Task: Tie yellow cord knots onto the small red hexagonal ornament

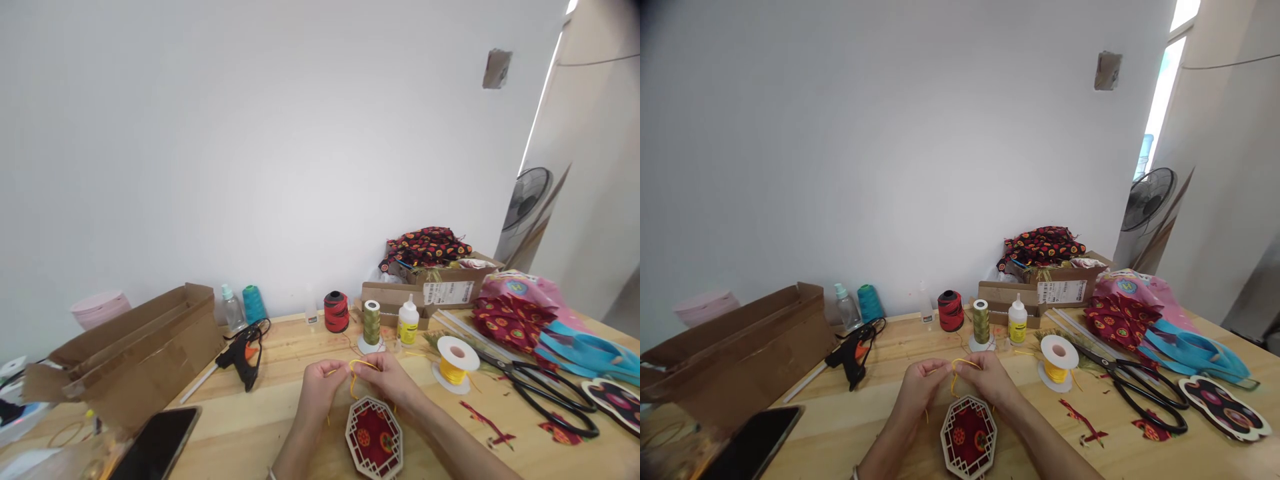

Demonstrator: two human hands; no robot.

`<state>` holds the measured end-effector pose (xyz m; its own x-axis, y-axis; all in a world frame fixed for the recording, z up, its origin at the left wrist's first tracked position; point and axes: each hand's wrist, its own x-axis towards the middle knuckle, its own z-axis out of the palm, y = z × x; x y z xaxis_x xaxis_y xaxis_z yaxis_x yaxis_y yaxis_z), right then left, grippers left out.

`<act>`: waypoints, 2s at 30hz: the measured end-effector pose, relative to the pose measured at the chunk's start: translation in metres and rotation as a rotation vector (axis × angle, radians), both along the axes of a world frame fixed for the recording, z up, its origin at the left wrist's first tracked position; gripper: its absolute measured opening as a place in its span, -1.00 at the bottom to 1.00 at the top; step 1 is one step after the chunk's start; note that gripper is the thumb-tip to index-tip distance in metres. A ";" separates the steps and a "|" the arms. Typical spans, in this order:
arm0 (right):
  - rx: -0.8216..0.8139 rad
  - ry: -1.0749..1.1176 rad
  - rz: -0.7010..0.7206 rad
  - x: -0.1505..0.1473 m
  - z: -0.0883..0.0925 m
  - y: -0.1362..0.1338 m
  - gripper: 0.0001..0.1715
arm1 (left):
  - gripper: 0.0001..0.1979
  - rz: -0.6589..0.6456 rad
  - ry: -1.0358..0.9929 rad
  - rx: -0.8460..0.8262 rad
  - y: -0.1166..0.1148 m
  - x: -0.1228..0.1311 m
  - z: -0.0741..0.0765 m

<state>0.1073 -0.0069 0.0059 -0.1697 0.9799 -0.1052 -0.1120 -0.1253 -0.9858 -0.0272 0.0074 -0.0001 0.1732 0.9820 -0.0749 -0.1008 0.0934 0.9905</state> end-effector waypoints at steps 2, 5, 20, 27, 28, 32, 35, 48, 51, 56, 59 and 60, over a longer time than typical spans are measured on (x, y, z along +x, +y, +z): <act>0.049 -0.012 -0.032 -0.003 -0.003 0.000 -0.69 | -0.82 0.002 -0.003 0.001 0.001 0.000 -0.002; 0.119 -0.007 -0.072 -0.005 -0.006 0.001 -0.69 | -0.82 -0.015 -0.027 -0.008 0.003 0.000 -0.002; 0.218 -0.089 -0.073 0.001 0.002 0.003 -0.71 | -0.78 -0.010 0.006 0.099 0.005 -0.002 -0.001; 0.206 -0.119 -0.142 0.002 0.008 0.003 -0.69 | -0.75 -0.083 0.072 0.177 0.000 0.000 0.005; 0.213 -0.128 -0.157 0.002 0.010 0.003 -0.69 | -0.76 -0.083 0.083 0.186 -0.001 0.000 0.007; 0.249 -0.159 -0.221 0.003 0.012 0.002 -0.69 | -0.78 -0.078 0.133 0.216 -0.003 0.002 0.009; 0.279 -0.146 -0.248 0.001 0.008 0.003 -0.69 | -0.79 -0.099 0.138 0.209 -0.004 0.004 0.008; 0.203 -0.049 -0.321 -0.004 0.008 0.004 -0.70 | -0.81 -0.023 0.112 0.189 -0.005 0.008 0.007; 0.152 -0.036 -0.276 0.001 0.006 0.005 -0.69 | -0.78 -0.042 0.065 0.133 -0.003 0.003 0.004; -0.235 0.356 0.041 0.013 0.007 0.003 -0.77 | -0.77 0.051 0.112 0.136 0.001 0.001 -0.001; -0.319 0.501 0.182 0.014 0.009 0.000 -0.85 | -0.76 0.072 0.118 0.113 0.001 0.003 -0.001; -0.283 0.477 0.185 0.012 0.010 0.000 -0.81 | -0.77 0.063 0.110 0.106 0.000 0.004 -0.001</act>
<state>0.1197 -0.0074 0.0157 -0.4280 0.8743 -0.2288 -0.4863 -0.4362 -0.7571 -0.0236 0.0077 -0.0006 0.1070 0.9941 0.0151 0.0060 -0.0158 0.9999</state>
